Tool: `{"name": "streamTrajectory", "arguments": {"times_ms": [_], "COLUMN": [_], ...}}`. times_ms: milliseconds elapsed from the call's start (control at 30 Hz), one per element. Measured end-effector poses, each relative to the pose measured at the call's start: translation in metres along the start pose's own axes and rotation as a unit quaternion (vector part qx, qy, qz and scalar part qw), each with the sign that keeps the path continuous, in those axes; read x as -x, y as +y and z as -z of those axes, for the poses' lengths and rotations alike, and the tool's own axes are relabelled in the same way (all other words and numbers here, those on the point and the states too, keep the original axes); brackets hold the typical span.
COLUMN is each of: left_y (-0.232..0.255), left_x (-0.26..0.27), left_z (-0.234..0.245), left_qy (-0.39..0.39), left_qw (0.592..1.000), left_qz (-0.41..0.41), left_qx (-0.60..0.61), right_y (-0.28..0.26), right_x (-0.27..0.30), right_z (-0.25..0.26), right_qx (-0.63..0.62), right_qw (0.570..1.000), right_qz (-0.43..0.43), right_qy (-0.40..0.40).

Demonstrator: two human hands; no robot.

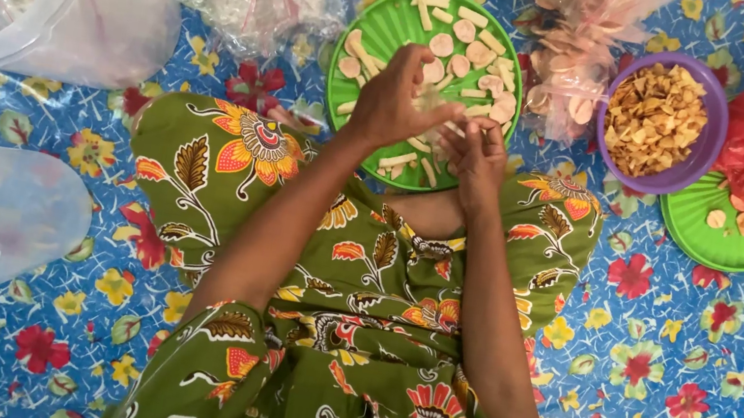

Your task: Packaging small round snacks from a plate into a plastic bag

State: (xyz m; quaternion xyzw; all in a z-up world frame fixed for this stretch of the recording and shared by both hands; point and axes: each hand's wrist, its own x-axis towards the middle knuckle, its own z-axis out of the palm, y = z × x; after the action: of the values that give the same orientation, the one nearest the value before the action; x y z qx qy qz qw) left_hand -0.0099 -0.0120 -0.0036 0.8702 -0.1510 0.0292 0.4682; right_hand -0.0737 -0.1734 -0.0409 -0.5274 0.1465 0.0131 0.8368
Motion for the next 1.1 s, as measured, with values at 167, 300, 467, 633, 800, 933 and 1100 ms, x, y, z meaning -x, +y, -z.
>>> {"name": "streamTrajectory", "arguments": {"times_ms": [167, 300, 467, 633, 800, 933, 1100], "left_y": [-0.013, -0.059, -0.084, -0.048, -0.021, -0.013, -0.025], "left_x": [0.003, 0.003, 0.003, 0.008, 0.023, 0.033, 0.037], "left_z": [0.001, -0.017, -0.027, -0.010, -0.005, -0.020, -0.049], "left_qy": [-0.038, -0.045, -0.063, 0.038, 0.021, -0.024, -0.099], "left_qw": [0.999, 0.992, 0.977, 0.887, 0.745, 0.743, 0.783], "left_qz": [-0.014, 0.078, 0.149, 0.263, 0.329, 0.347, 0.354], "left_qx": [0.034, 0.089, 0.141, 0.379, 0.581, 0.572, 0.501], "right_y": [0.003, 0.006, 0.021, 0.010, 0.015, 0.010, 0.026], "right_x": [0.001, -0.001, -0.015, -0.003, 0.007, 0.010, -0.003], "right_z": [0.003, 0.002, 0.026, 0.020, 0.004, 0.001, 0.022], "right_qx": [0.005, -0.018, -0.060, -0.114, 0.113, 0.137, 0.041], "right_qw": [1.000, 0.997, 0.994, 0.990, 0.993, 0.990, 0.995], "right_qz": [0.016, 0.035, 0.029, -0.008, -0.020, -0.017, -0.015], "right_qy": [-0.019, 0.062, 0.088, 0.077, -0.007, -0.008, 0.086]}}
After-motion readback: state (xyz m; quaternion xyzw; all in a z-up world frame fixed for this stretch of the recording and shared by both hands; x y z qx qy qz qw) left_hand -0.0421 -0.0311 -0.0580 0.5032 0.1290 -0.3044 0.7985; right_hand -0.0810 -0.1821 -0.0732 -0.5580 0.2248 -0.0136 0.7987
